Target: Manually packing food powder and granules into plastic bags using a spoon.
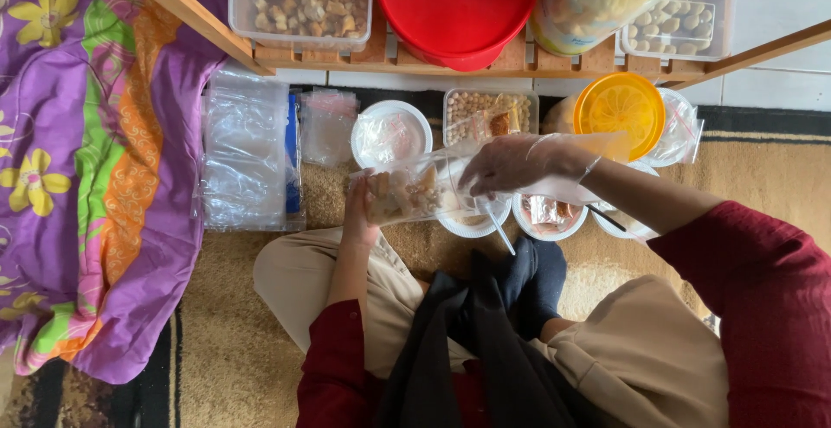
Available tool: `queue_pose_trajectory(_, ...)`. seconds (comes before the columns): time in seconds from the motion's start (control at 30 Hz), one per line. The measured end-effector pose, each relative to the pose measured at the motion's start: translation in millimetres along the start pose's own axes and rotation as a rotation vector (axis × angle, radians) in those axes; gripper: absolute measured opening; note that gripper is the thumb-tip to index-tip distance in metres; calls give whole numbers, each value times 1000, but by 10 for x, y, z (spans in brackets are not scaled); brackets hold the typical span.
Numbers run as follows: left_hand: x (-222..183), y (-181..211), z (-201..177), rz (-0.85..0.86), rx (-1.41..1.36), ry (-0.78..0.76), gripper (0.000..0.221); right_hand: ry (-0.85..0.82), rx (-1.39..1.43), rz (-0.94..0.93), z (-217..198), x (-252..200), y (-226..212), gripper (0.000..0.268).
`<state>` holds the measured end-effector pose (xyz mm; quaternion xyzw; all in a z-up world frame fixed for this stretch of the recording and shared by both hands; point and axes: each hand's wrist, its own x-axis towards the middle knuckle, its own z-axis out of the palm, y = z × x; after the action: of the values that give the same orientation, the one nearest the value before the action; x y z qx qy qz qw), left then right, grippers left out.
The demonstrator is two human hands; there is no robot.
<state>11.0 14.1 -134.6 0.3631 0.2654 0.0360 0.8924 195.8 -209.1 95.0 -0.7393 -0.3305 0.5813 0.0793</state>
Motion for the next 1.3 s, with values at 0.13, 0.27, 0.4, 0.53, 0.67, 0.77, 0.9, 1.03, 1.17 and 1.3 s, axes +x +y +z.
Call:
queue_pose_trajectory(0.13,-3,6,4,-5,-16,10,33,2,-23,-6,-114,-189,-148,44)
queue_pose_trajectory(0.27,-55,219,176,-9,-120,38,38,107,175,102,-460,-332,60,35)
queue_pose_trajectory(0.4,-122,455,374,-50,-240,104,40,401,62,218,-604,123,789,30)
queue_pose_trajectory(0.53,35,230,110,-64,-255,158,41,549,76,223,-49,513,1011,27)
queue_pose_trajectory(0.67,108,148,-52,-104,-233,157,41,716,-580,230,241,1050,1317,42)
queue_pose_trajectory(0.77,62,226,49,-105,-240,146,42,854,-768,193,436,1455,1801,47)
queue_pose_trajectory(0.9,79,214,44,-101,-245,118,41,1478,-1139,-352,587,1620,2217,33)
queue_pose_trajectory(1.03,86,173,-17,-104,-257,119,41,1336,-1043,-207,584,1661,2198,33)
queue_pose_trajectory(1.17,60,178,12,-102,-252,117,40,1011,-806,100,579,1725,2108,35)
queue_pose_trajectory(1.3,59,179,11,-102,-261,110,39,833,-588,284,385,1463,1761,23)
